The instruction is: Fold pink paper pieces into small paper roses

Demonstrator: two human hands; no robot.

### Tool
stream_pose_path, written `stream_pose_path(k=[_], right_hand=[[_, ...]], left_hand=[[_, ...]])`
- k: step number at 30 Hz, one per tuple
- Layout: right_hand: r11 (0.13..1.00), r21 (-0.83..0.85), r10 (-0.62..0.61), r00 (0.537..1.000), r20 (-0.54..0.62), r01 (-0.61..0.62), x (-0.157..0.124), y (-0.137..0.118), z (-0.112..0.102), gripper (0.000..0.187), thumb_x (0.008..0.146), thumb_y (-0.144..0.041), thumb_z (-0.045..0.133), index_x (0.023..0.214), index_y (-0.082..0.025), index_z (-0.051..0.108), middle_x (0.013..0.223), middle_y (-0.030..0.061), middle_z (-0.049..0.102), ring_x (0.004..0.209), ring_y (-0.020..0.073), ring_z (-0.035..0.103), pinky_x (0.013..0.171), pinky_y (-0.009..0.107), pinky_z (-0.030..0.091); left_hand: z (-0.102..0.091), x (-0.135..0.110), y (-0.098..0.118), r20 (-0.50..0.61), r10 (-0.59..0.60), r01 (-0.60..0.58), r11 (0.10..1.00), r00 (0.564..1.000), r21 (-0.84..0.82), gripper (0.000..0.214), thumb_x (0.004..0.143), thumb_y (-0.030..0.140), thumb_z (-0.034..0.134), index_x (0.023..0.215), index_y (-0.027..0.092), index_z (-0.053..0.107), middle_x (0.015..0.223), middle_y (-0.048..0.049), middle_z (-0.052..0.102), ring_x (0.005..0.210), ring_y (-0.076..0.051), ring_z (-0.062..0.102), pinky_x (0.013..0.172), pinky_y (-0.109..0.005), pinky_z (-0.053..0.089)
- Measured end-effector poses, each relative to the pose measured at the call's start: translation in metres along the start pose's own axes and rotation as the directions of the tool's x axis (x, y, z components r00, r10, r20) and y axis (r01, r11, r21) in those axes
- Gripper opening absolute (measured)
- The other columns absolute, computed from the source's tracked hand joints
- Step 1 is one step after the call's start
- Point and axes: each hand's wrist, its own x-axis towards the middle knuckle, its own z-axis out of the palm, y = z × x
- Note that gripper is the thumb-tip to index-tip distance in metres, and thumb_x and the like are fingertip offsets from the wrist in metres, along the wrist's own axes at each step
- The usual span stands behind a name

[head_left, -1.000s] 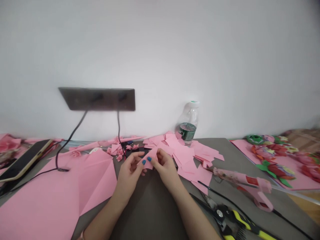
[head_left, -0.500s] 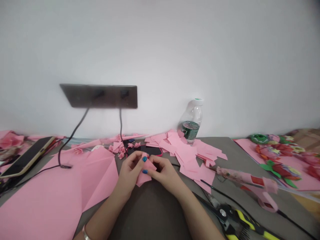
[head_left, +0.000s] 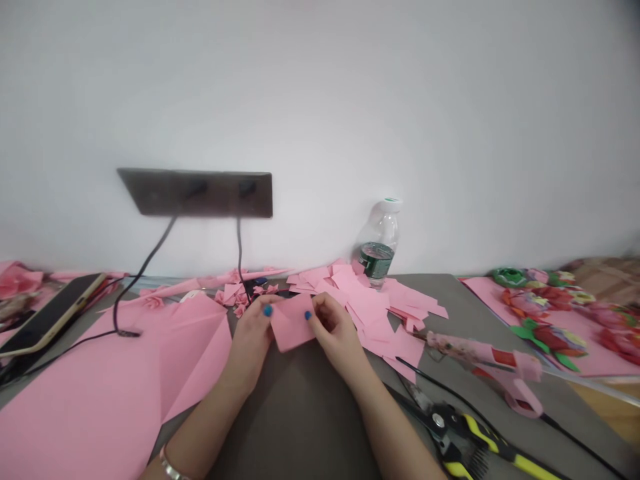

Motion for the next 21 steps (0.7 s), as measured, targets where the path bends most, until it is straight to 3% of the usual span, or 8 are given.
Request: stream_pose_path(k=[3, 6, 9, 12, 17, 21], right_hand=[[0.999, -0.029, -0.036, 0.996, -0.085, 0.033, 0.001, -0.001, -0.005, 0.011, 0.082, -0.029, 0.059, 0.082, -0.019, 0.061, 0.078, 0.0030, 0.061, 0.073, 0.0175, 0.055, 0.063, 0.027, 0.042], [0.999, 0.050, 0.011, 0.991, -0.133, -0.004, 0.001, -0.002, -0.007, 0.016, 0.083, -0.035, 0.062, 0.083, -0.019, 0.062, 0.078, 0.0026, 0.061, 0.068, 0.0165, 0.053, 0.058, 0.026, 0.041], [0.989, 0.142, 0.052, 0.993, -0.109, -0.036, 0.001, -0.001, -0.006, 0.020, 0.082, -0.040, 0.065, 0.081, -0.020, 0.061, 0.073, -0.0001, 0.057, 0.061, 0.0138, 0.049, 0.054, 0.024, 0.039], [0.974, 0.220, 0.065, 0.997, -0.046, -0.053, 0.002, 0.001, -0.003, 0.024, 0.080, -0.043, 0.068, 0.085, -0.022, 0.060, 0.075, -0.0004, 0.058, 0.063, 0.0141, 0.051, 0.056, 0.025, 0.042], [0.944, 0.295, 0.146, 0.989, 0.037, -0.151, 0.003, 0.006, -0.002, 0.028, 0.077, -0.045, 0.071, 0.084, -0.021, 0.058, 0.072, -0.0015, 0.057, 0.056, 0.0123, 0.049, 0.049, 0.023, 0.041], [0.905, 0.391, 0.202, 0.978, -0.042, -0.170, 0.003, 0.009, -0.005, 0.029, 0.077, -0.039, 0.072, 0.095, -0.021, 0.059, 0.066, -0.0045, 0.055, 0.053, 0.0107, 0.048, 0.049, 0.022, 0.039]], left_hand=[[-0.003, 0.000, -0.004, 0.031, 0.014, -0.020, 0.973, 0.999, 0.229, 0.026, 0.073, 0.036, 0.077, 0.090, 0.018, 0.069, 0.088, -0.0021, 0.069, 0.084, -0.015, 0.063, 0.071, -0.022, 0.052], [-0.003, -0.001, -0.004, 0.066, -0.024, 0.004, 0.956, 0.998, 0.295, 0.025, 0.076, 0.037, 0.073, 0.091, 0.018, 0.066, 0.087, -0.0019, 0.068, 0.075, -0.014, 0.062, 0.056, -0.020, 0.052], [-0.001, -0.001, -0.003, 0.138, -0.012, -0.039, 0.932, 0.990, 0.361, 0.025, 0.077, 0.037, 0.071, 0.089, 0.017, 0.063, 0.082, -0.0006, 0.065, 0.063, -0.012, 0.060, 0.047, -0.020, 0.050], [-0.001, -0.002, -0.004, 0.175, -0.012, -0.064, 0.903, 0.984, 0.425, 0.021, 0.085, 0.038, 0.062, 0.086, 0.017, 0.057, 0.060, 0.0046, 0.058, 0.046, -0.010, 0.053, 0.042, -0.019, 0.046], [-0.006, -0.004, -0.005, 0.192, 0.063, -0.152, 0.856, 0.979, 0.495, 0.019, 0.093, 0.033, 0.050, 0.103, 0.018, 0.055, 0.050, 0.0068, 0.054, 0.042, -0.011, 0.053, 0.043, -0.020, 0.045], [-0.010, -0.005, -0.004, 0.383, 0.147, -0.357, 0.744, 0.912, 0.564, 0.028, 0.091, 0.017, 0.043, 0.106, 0.017, 0.067, 0.063, 0.0005, 0.062, 0.053, -0.011, 0.060, 0.055, -0.021, 0.050]])
